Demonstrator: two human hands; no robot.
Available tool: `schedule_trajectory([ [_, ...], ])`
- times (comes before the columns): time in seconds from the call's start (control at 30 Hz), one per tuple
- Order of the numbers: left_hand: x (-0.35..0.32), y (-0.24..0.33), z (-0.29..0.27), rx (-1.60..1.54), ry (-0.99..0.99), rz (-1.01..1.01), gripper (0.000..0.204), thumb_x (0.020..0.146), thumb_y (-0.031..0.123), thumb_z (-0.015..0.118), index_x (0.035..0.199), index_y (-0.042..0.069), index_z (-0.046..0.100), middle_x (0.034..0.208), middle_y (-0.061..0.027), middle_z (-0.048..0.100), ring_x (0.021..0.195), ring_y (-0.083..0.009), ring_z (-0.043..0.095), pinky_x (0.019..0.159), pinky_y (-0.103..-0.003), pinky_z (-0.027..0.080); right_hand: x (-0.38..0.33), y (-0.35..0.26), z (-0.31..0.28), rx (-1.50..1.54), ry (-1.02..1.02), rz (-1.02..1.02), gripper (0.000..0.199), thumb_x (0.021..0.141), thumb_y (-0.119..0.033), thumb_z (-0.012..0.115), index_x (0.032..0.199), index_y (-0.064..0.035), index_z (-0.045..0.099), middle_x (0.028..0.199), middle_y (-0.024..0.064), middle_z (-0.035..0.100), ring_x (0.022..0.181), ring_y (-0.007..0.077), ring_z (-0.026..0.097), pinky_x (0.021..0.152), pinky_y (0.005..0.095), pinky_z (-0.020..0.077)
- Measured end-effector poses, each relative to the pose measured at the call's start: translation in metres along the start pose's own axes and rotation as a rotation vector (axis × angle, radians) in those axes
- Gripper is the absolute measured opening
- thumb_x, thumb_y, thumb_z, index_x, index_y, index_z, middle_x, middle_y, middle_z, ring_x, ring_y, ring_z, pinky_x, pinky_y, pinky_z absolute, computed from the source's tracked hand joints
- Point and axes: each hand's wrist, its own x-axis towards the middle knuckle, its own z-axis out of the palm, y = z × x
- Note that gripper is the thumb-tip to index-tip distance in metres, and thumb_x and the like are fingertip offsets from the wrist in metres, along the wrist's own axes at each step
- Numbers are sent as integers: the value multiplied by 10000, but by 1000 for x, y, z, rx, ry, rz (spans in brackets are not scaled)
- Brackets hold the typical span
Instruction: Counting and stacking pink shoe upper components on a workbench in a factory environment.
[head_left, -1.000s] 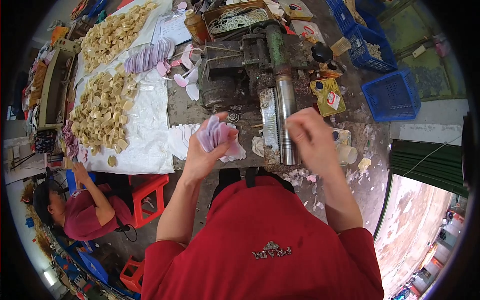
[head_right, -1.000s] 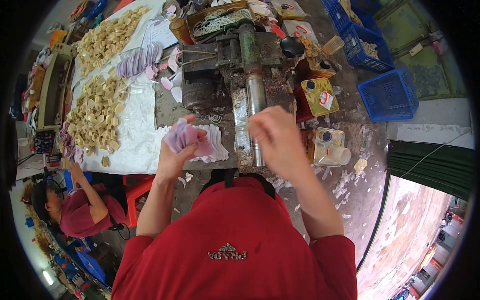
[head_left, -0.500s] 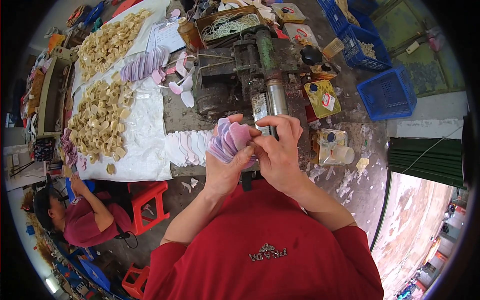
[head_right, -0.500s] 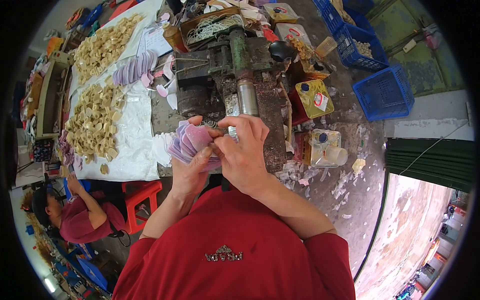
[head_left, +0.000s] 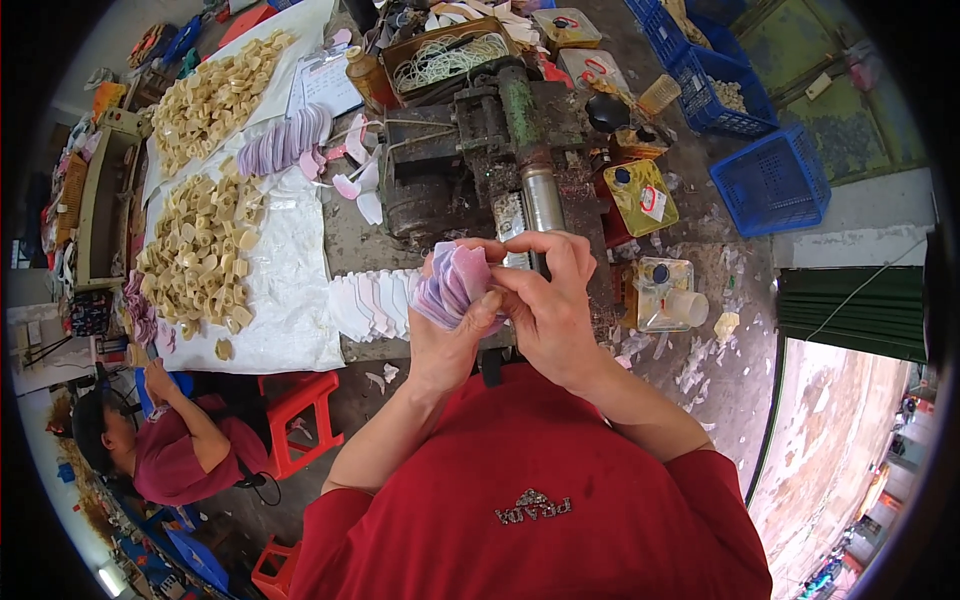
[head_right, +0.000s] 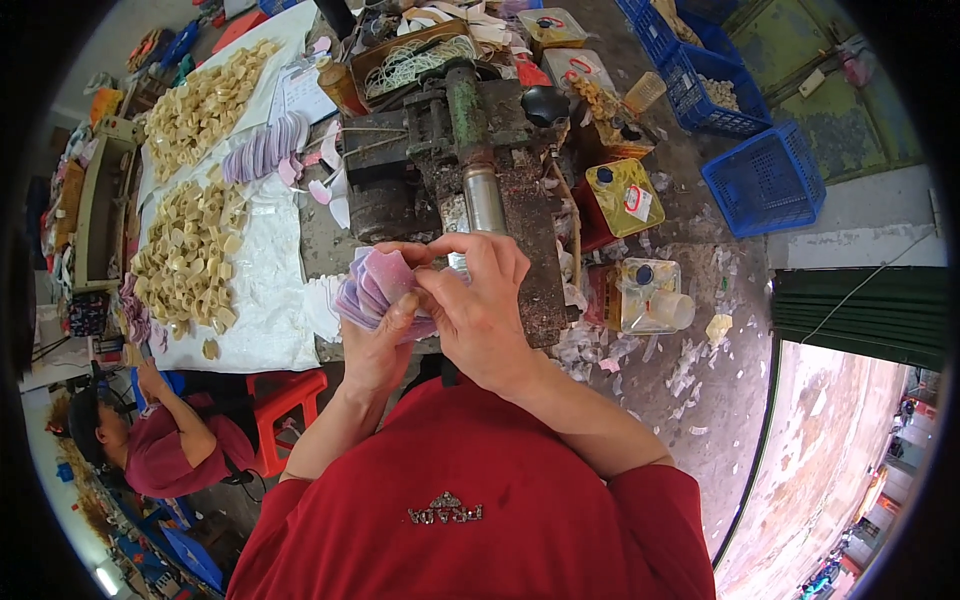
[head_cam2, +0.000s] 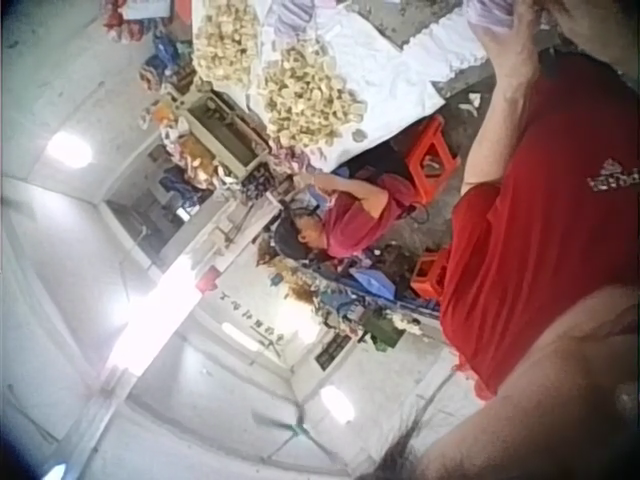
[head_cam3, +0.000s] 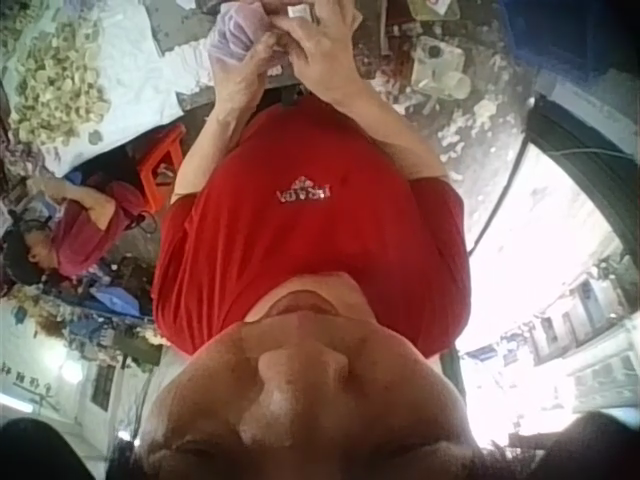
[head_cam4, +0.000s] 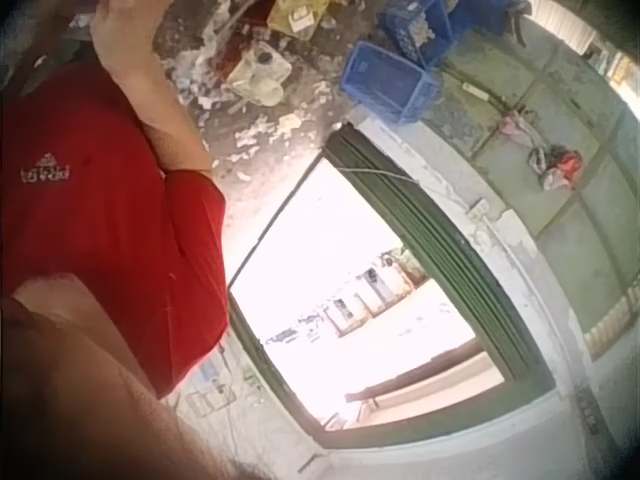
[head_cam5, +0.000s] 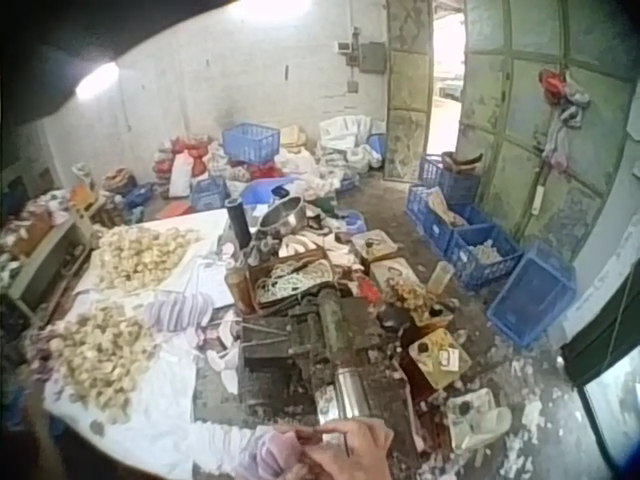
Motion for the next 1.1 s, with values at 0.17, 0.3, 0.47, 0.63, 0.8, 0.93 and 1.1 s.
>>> schedule_trajectory([
  [0.17, 2, 2, 7, -14, 24, 8, 548, 827, 227, 725, 1241, 32, 424, 1160, -80, 541, 984, -136, 545, 811, -268, 474, 4, -1, -2, -110, 64, -70, 241, 656, -68, 703, 884, -108, 637, 1024, 30, 545, 973, 270, 475, 859, 422, 303],
  [0.3, 4, 1, 4, 12, -8, 6, 535, 827, 211, 724, 1232, 27, 427, 1149, -78, 542, 984, -133, 544, 787, -259, 481, 4, 2, -6, -13, -71, 47, 186, 705, -56, 685, 876, -97, 622, 958, 27, 538, 964, 245, 487, 862, 400, 311],
  [0.47, 5, 0, 5, 31, -22, -7, 539, 822, 205, 730, 1230, 25, 427, 1139, -76, 541, 967, -130, 547, 769, -253, 483, 11, 6, -14, 57, -235, 131, 158, 753, -68, 661, 902, -73, 609, 944, 47, 539, 977, 248, 496, 881, 386, 319],
  [0.63, 9, 1, 3, 0, -20, 0, 538, 816, 185, 733, 1229, 23, 430, 1122, -69, 542, 940, -119, 545, 738, -242, 485, 14, 2, -13, 126, -247, 164, 133, 776, -84, 654, 888, -55, 587, 954, 63, 546, 979, 260, 503, 901, 391, 317],
  [0.8, 8, 0, 4, 40, 5, 8, 533, 819, 160, 726, 1236, 19, 425, 1103, -62, 544, 931, -117, 544, 752, -248, 483, 13, 8, -14, 79, -231, 129, 150, 770, -92, 673, 878, -63, 573, 888, 50, 564, 902, 250, 525, 875, 376, 329],
  [0.93, 9, -1, 5, 54, 24, 36, 542, 821, 141, 720, 1254, 22, 415, 1090, -59, 546, 928, -119, 544, 800, -261, 476, 17, 3, -18, 104, -262, 201, 161, 772, -108, 691, 872, -65, 572, 831, 34, 570, 863, 238, 530, 862, 362, 337],
  [1.1, 9, 1, 8, 100, 31, 33, 560, 826, 119, 710, 1283, 36, 397, 1069, -48, 543, 920, -114, 543, 806, -261, 475, 20, 4, -23, 187, -287, 255, 172, 778, -98, 689, 897, -51, 574, 837, 42, 564, 844, 233, 532, 831, 357, 368],
])
